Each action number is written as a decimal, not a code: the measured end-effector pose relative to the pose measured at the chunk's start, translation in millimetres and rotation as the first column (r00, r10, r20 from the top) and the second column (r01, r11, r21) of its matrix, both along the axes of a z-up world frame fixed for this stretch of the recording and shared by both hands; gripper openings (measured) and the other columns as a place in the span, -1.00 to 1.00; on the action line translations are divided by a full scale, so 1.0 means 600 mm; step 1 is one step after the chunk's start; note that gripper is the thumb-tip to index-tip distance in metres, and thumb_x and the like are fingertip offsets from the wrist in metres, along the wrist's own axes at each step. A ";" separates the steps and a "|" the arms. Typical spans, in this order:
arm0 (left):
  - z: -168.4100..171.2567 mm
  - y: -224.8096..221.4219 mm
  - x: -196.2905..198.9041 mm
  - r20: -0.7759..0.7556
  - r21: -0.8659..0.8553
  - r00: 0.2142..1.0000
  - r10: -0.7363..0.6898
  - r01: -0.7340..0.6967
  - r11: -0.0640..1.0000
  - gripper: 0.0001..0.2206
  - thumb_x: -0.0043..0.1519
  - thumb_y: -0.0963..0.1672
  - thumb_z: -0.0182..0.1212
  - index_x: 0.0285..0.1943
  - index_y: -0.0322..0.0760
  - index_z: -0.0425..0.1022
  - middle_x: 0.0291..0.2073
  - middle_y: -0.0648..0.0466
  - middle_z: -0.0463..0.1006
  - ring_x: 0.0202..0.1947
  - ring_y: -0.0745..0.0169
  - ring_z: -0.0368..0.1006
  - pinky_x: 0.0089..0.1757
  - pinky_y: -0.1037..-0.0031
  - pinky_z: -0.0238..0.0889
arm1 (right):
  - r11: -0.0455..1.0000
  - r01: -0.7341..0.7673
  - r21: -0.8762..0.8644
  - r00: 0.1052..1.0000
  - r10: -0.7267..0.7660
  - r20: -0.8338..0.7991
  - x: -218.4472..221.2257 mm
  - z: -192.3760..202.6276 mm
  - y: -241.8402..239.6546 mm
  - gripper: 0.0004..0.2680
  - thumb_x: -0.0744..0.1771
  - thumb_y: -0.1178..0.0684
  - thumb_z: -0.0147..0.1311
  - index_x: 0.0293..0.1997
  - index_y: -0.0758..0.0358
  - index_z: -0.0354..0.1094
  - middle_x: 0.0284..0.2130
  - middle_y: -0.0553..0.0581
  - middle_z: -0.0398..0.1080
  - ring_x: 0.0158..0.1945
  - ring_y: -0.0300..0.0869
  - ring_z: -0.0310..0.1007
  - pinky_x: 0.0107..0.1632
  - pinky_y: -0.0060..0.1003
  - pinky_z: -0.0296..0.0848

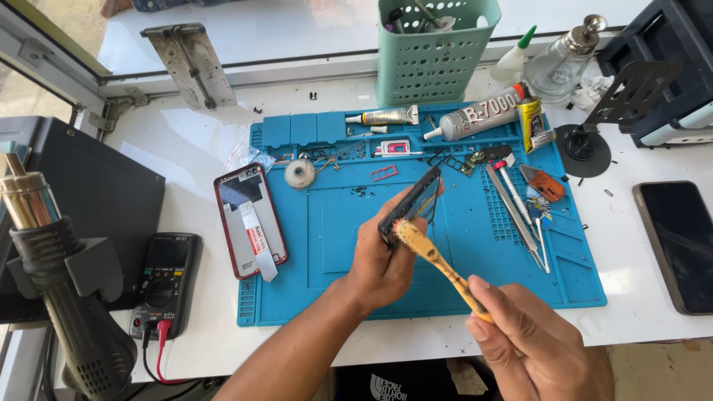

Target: Cleaning the internal components of a disassembled smartphone using a toothbrush

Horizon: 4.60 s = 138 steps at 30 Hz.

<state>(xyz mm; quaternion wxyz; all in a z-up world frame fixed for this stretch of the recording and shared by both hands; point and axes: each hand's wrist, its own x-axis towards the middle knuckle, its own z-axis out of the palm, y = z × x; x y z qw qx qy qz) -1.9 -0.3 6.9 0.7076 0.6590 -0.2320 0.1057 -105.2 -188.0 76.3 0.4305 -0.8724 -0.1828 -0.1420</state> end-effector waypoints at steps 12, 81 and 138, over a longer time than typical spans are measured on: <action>0.006 0.002 -0.008 0.089 0.082 0.994 -0.059 0.052 0.995 -0.59 0.52 -0.06 -0.07 0.52 -0.28 0.16 0.45 -0.12 0.33 -0.46 0.42 0.24 -0.26 0.48 0.35 | 0.882 0.453 0.133 0.870 -0.405 -0.281 0.026 0.003 -0.014 -0.55 0.37 0.10 -0.02 0.48 0.40 0.20 -0.42 0.20 0.46 -0.54 -0.18 0.23 -0.41 -0.29 0.37; 0.016 -0.004 0.034 -0.716 -0.673 0.419 -0.559 -0.200 0.712 -0.43 0.15 0.06 0.18 0.30 -0.24 0.34 0.00 -0.19 0.63 -0.14 -0.09 0.60 -0.15 0.25 0.50 | 0.960 0.271 0.065 0.654 -0.134 -0.744 -0.002 -0.096 -0.016 -0.46 0.25 -0.19 0.04 0.48 -0.28 0.17 0.20 -0.06 0.53 0.30 -0.33 0.47 0.17 -0.42 0.54; -0.077 -0.018 0.063 -0.569 -0.797 0.451 -0.688 -0.095 0.597 -0.40 0.22 0.11 0.25 0.21 -0.48 0.52 0.06 -0.29 0.57 0.00 -0.23 0.56 0.04 -0.10 0.36 | 0.816 -0.008 0.578 0.739 0.394 -0.547 0.247 -0.039 0.434 -0.39 0.27 0.31 -0.04 0.53 0.44 -0.24 0.36 0.65 -0.19 0.21 0.31 0.41 0.16 -0.05 0.58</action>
